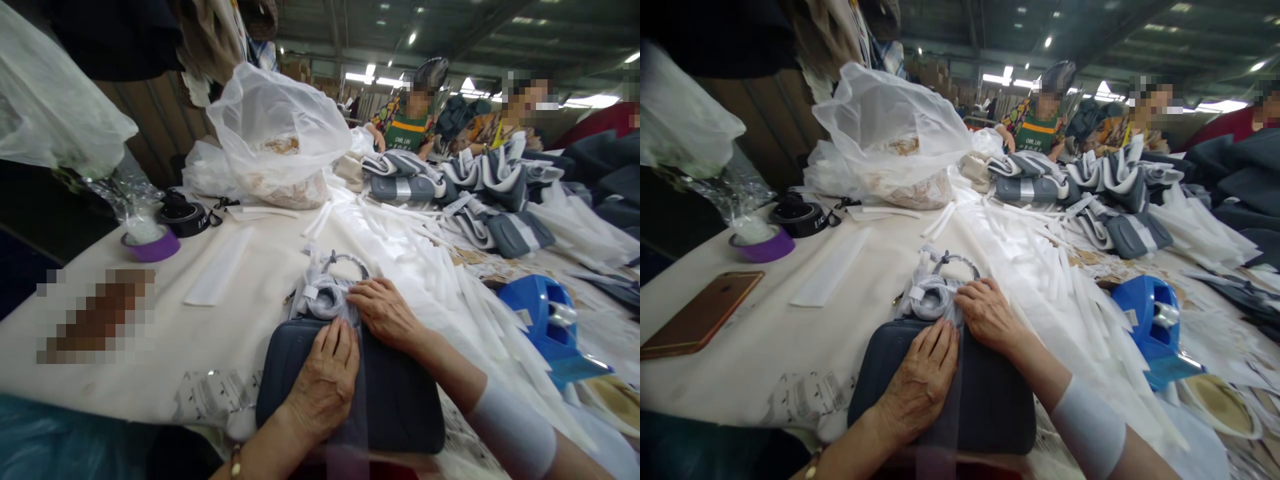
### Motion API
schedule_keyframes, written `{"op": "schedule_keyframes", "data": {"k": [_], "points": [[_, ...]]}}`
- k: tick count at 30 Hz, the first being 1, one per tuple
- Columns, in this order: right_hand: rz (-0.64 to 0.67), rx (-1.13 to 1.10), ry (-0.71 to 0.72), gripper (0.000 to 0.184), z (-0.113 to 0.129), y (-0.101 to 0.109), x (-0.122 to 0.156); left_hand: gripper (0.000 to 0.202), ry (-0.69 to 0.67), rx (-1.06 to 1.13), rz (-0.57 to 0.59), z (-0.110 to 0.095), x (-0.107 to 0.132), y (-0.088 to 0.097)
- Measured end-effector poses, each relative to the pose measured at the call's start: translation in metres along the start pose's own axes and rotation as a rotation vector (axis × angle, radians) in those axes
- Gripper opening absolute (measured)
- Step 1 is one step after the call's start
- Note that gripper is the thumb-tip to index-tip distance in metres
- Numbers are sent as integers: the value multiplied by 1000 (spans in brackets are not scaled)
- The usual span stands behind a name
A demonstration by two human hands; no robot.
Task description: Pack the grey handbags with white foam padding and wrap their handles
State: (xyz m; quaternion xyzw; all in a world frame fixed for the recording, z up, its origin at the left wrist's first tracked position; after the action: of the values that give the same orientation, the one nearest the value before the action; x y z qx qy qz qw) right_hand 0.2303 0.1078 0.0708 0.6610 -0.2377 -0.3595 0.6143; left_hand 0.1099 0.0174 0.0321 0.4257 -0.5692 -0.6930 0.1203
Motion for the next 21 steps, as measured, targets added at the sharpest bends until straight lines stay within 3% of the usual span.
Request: {"op": "schedule_keyframes", "data": {"k": [7,11,16,21], "points": [[56,155,-122,14,1,-4,-13,47,19,15,108,1,1,-2],[39,214,-170,11,-1,-6,-16,46,8,14,101,1,1,-3],[-7,230,-152,10,-3,-8,-14,47,-23,31,115,1,1,2],[-143,206,-51,17,13,10,9,57,-36,91,172,2,9,4]]}}
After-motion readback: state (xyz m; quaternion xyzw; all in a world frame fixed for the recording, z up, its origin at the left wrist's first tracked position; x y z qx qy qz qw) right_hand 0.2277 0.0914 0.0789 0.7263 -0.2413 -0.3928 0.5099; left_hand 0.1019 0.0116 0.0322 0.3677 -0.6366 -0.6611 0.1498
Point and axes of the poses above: each hand's wrist, its own x-axis away from the middle knuckle, its own y-axis out of the back of the hand, z = x × y, the point moved 4 cm from there along -x, towards the middle knuckle, and after that the axes turned 10 degrees about x, right-handed, at the moved point
